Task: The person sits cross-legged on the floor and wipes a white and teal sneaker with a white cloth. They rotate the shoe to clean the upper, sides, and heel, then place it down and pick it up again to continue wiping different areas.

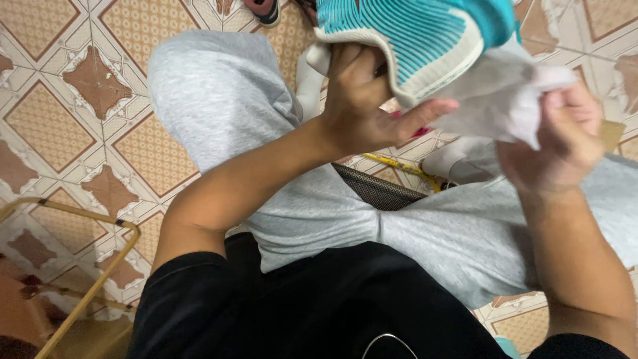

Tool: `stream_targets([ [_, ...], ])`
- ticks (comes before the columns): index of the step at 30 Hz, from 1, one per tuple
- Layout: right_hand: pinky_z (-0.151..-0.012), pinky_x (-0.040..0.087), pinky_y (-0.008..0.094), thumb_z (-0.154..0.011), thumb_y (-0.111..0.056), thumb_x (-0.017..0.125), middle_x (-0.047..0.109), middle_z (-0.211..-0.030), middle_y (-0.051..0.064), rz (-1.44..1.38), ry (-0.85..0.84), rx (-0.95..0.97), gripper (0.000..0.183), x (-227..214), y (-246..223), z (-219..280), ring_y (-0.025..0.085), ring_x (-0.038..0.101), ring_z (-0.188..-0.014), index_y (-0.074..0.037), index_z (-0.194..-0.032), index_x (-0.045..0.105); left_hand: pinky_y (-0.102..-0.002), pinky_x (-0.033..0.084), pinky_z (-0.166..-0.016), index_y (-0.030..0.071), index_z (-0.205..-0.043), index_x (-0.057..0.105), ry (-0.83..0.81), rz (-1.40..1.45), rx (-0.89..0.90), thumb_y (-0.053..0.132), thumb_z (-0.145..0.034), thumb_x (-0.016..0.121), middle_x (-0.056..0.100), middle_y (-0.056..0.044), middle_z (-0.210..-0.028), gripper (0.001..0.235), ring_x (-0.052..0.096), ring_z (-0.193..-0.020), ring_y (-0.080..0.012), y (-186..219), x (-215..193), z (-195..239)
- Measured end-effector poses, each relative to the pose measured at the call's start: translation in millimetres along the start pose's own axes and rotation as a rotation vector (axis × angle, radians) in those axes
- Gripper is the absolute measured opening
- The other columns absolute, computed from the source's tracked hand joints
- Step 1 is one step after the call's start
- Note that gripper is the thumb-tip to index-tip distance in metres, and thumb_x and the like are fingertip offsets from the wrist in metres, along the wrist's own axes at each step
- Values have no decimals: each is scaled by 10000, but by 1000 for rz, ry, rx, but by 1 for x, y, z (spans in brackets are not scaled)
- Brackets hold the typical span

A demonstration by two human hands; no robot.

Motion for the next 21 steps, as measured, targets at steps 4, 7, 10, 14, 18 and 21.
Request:
stream_targets([
  [4, -770, 446, 311, -1012, -298, 637, 574, -813, 7, 151, -154, -92, 261, -29, -27, -12, 124, 512, -704, -132, -1208, 688, -449, 467, -892, 40, -1034, 663, -87, 271, -260, 386, -999, 624, 666, -144, -1001, 350, 606, -961, -339, -32, -8, -3],
  [7, -833, 463, 297, -1025, -337, 634, 587, -911, -17, 162, -122, -66, 297, -70, -30, -18, 106, 533, -804, -158, -1258, 674, -337, 343, -740, 151, -895, 500, -142, 642, -658, 363, -1023, 552, 469, 7, -855, 253, 431, -814, -156, -79, 2, 16],
  [10, -909, 484, 281, -1040, -384, 632, 603, -1029, -47, 164, -89, -21, 341, -100, -20, -26, 86, 559, -923, -189, -1318, 659, -284, 288, -705, 164, -728, 460, -69, 829, -902, 301, -982, 605, 395, 39, -757, 323, 394, -731, -80, -111, 5, 47],
  [14, -1022, 516, 258, -1062, -455, 631, 628, -1206, -91, 163, -33, 59, 409, -130, 6, -31, 56, 599, -1102, -236, -1408, 637, -478, 422, -916, 137, -1368, 575, -212, 572, -140, 9, -1111, 568, 502, -193, -1044, 287, 525, -975, -347, -99, -29, 60],
  [18, -1098, 537, 243, -1077, -502, 631, 645, -1324, -119, 128, -9, 121, 455, -143, 39, -20, 37, 626, -1221, -268, -1468, 623, -472, 102, -548, 133, -555, 118, -437, 1481, -439, 273, -1051, 382, 158, -104, -477, 579, 157, -446, -234, -36, -10, -15],
  [21, -1173, 559, 228, -1092, -549, 633, 663, -1442, -148, 80, -24, 180, 502, -142, 78, -18, 18, 653, -1340, -301, -1527, 610, -503, 117, -523, 148, -466, 160, -582, 1673, -227, 284, -1016, 304, 184, -103, -386, 585, 115, -377, -257, -28, -10, -19],
])
Point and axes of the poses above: each hand's wrist, its own z-axis away from the middle knuckle, its own x-axis out of the palm, y = z × x, the point moved 8 cm from there along -z, towards the middle knuckle
